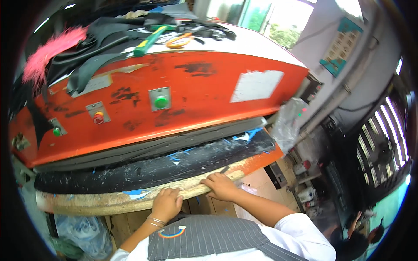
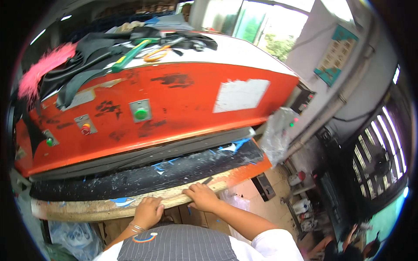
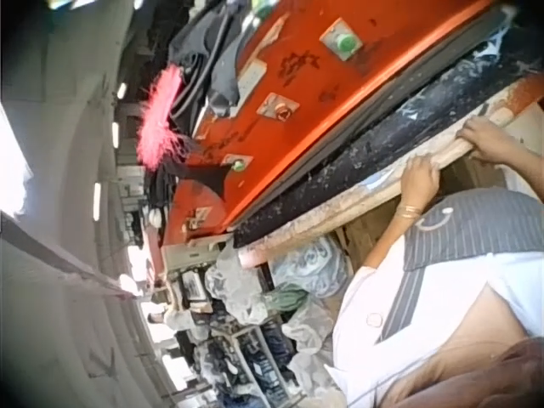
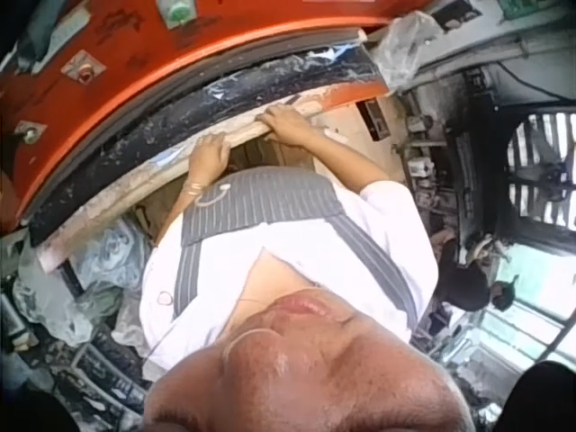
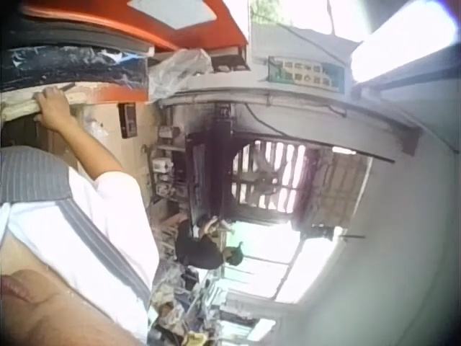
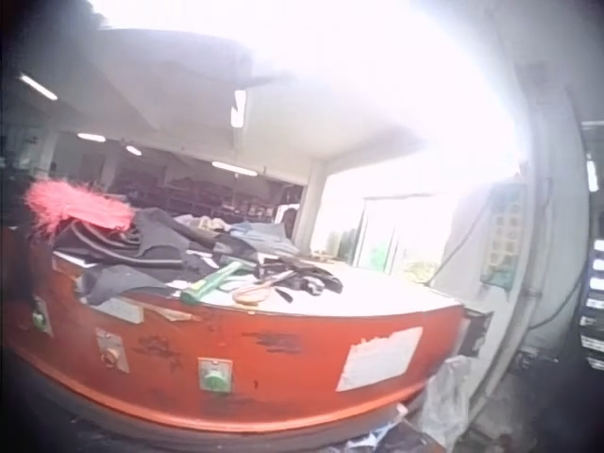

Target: The person is using a hydraulic die-cutting machine to cut out shoe components from sheets of synthetic material.

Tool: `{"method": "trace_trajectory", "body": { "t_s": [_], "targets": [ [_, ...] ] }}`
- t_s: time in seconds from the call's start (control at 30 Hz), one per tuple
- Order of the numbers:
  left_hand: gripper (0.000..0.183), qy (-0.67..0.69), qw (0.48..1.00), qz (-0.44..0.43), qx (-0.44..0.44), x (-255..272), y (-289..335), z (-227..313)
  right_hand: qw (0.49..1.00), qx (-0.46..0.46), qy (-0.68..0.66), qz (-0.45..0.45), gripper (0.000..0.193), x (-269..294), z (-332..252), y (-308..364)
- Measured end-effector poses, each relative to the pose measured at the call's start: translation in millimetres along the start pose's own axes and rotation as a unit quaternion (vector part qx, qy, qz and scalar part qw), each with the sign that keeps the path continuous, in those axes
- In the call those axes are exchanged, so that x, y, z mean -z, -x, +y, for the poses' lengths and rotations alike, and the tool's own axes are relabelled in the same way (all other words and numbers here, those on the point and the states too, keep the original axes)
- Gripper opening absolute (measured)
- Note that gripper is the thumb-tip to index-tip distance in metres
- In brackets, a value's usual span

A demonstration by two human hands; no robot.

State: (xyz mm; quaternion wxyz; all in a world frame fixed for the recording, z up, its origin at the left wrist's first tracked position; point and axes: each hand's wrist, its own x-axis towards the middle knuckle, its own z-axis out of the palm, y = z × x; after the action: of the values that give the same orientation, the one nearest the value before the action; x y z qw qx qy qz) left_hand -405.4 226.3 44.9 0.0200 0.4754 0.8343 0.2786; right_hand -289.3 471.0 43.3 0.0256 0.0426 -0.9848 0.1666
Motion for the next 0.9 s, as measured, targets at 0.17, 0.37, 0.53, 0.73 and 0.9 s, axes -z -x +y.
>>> {"method": "trace_trajectory", "body": {
  "t_s": [0.17, 0.37, 0.53, 0.73, 0.9],
  "targets": [
    [0.024, -0.129, 0.989, 0.041, 0.062, -7, -4, 7, 0.984, -0.092, 0.071, 0.133, 0.047, -27, -28, -17],
    [0.026, -0.177, 0.974, 0.102, 0.098, -24, -31, -1, 0.982, -0.087, 0.092, 0.138, 0.034, -17, -8, -40],
    [0.028, -0.171, 0.969, 0.107, 0.140, -20, -31, 7, 0.990, -0.077, 0.088, 0.085, 0.039, -8, -11, -42],
    [0.038, -0.108, 0.980, 0.060, 0.158, -10, -29, 17, 0.998, -0.033, 0.041, 0.028, 0.043, 3, -3, -24],
    [0.046, -0.020, 0.943, -0.231, 0.238, 36, -64, 21, 0.948, 0.001, -0.117, -0.296, 0.041, 76, 18, -67]
  ]
}}
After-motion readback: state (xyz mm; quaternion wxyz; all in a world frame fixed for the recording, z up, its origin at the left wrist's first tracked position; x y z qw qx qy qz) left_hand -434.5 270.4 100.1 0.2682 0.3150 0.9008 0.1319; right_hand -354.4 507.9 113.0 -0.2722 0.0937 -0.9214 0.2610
